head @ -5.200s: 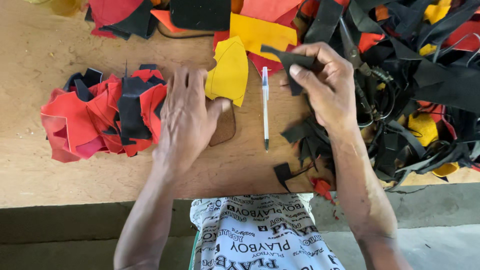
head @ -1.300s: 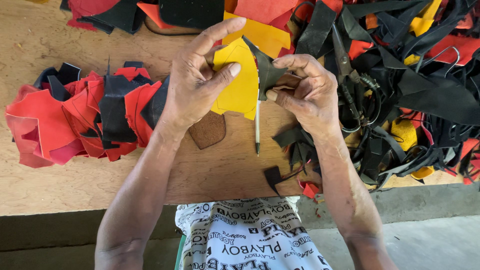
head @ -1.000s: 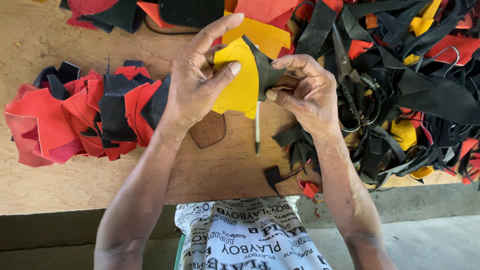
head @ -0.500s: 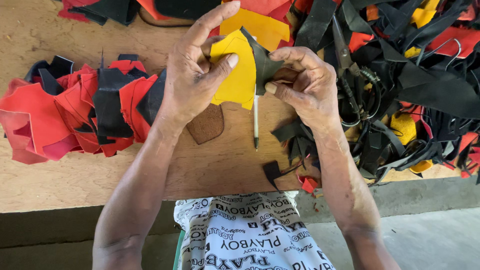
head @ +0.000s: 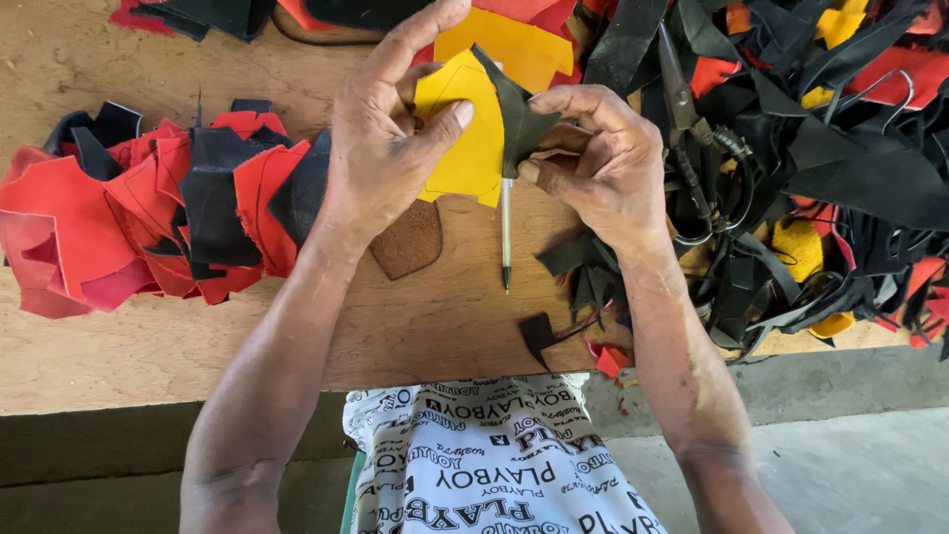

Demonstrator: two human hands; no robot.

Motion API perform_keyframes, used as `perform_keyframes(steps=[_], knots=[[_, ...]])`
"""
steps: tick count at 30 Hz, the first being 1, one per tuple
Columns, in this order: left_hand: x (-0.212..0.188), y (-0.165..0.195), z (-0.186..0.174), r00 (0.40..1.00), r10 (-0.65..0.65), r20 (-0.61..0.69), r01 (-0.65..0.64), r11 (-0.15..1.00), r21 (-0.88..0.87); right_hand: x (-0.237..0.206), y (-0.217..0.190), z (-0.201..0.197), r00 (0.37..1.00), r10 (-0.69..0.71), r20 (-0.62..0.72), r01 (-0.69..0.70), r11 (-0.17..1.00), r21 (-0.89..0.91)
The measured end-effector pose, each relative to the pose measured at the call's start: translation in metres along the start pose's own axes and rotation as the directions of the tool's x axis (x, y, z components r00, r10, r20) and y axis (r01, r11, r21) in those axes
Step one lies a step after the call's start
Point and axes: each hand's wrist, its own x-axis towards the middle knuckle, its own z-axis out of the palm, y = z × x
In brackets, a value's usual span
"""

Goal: The person uses a pen to mark a black material piece placed on a yellow and brown layered item, then uses scissors to cut the black material along the marked lines. The person repeats this process with additional pieces, handling and trimming the materials on a wooden workbench.

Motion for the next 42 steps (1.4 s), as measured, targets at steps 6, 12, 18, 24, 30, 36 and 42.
perform_keyframes(steps=[6,12,18,24,30,36,42], knots=[[-0.002,0.002,0.001,1.000,-0.015,-0.023,0.016,0.999,0.028,-0.004,-0.001,0.004,1.000,0.007,-0.005,-0.007,0.999,-0.038],[-0.006,0.009,0.002,0.999,-0.032,-0.041,0.031,0.999,-0.030,-0.007,-0.006,0.012,1.000,-0.004,-0.013,0.003,0.997,-0.083],[-0.009,0.013,-0.001,0.996,-0.072,-0.057,0.073,0.997,0.011,-0.008,-0.007,0.020,1.000,-0.010,-0.014,0.008,0.994,-0.112],[-0.012,0.009,-0.004,0.995,0.009,-0.104,0.000,0.996,0.086,-0.008,-0.006,0.030,1.000,0.022,-0.015,-0.024,0.992,-0.120],[-0.015,0.002,-0.007,0.977,0.037,-0.208,0.006,0.979,0.202,-0.011,-0.004,0.046,0.999,0.038,-0.032,-0.043,0.983,-0.178],[-0.016,-0.001,-0.007,0.973,0.071,-0.220,-0.036,0.986,0.161,-0.013,-0.006,0.049,0.999,0.046,-0.014,-0.048,0.986,-0.157],[-0.012,0.007,0.003,0.990,-0.013,-0.138,0.040,0.980,0.193,-0.013,-0.011,0.041,0.997,0.029,-0.070,-0.041,0.984,-0.174]])
